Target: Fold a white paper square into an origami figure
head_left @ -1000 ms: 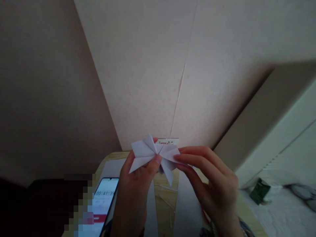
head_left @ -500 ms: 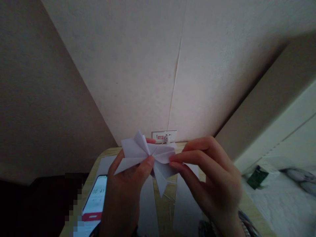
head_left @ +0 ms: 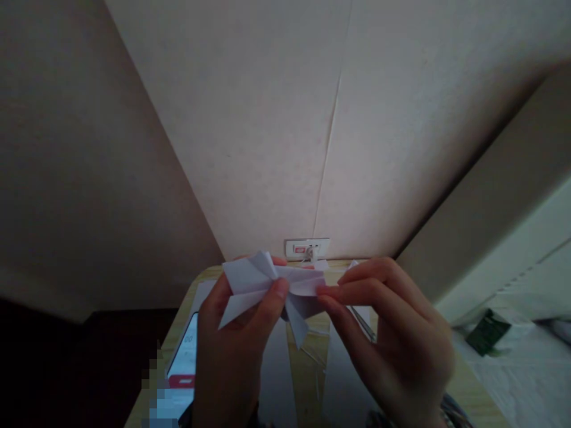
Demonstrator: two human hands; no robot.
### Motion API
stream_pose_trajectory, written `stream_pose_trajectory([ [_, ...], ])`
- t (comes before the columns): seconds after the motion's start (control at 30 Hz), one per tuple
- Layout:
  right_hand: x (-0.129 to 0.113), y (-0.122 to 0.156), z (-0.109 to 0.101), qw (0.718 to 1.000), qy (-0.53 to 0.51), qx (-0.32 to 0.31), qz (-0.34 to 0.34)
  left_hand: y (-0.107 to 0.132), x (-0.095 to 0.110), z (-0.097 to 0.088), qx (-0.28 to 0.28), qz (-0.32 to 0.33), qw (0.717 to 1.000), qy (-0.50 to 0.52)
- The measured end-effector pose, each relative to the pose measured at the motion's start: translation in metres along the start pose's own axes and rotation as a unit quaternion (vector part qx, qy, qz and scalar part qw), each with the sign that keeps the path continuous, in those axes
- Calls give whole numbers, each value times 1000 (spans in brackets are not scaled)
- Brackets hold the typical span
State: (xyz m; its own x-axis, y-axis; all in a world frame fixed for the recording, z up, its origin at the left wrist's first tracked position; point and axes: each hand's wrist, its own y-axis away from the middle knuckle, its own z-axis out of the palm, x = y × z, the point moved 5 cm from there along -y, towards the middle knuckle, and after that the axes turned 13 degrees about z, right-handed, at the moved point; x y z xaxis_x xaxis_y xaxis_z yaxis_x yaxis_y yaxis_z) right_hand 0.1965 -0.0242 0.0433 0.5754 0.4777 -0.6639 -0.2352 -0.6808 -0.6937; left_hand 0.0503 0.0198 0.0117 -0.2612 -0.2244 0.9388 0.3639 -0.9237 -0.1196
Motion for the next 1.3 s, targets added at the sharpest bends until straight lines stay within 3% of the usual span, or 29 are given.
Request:
stream_pose_trajectory([
  [0.1, -1, 0, 1, 1000, -13, 8, 13, 5, 4, -2, 24, 7, 1000, -6],
  [0.3, -5, 1, -2, 1000, -14, -6, 6, 1, 9, 0, -44, 42, 998, 35],
  [0.53, -6, 5, 1, 1000, -21, -20, -9, -1, 10, -1, -43, 102, 992, 60],
  [0.7, -4, 7, 0, 998, -64, 12, 16, -1, 7, 1, -32, 95, 992, 80],
  [0.8, -3, 6, -2, 995, -83, 8, 46, 5, 8, 5, -32, 86, 992, 87],
  [0.97, -1, 6, -6, 987, -112, -4, 112, 20, 8, 6, 29, 19, 995, 99],
  [1.07, 0, 5, -6, 982, -121, -21, 143, 21, 9, 8, 0, 7, 995, 100],
  [1.17, 4, 3, -6, 974, -143, -30, 175, 15, 12, 7, -49, 34, 996, 68],
  [1.3, 10, 1, -2, 958, -190, -46, 211, 10, 11, 4, -48, 58, 996, 45],
])
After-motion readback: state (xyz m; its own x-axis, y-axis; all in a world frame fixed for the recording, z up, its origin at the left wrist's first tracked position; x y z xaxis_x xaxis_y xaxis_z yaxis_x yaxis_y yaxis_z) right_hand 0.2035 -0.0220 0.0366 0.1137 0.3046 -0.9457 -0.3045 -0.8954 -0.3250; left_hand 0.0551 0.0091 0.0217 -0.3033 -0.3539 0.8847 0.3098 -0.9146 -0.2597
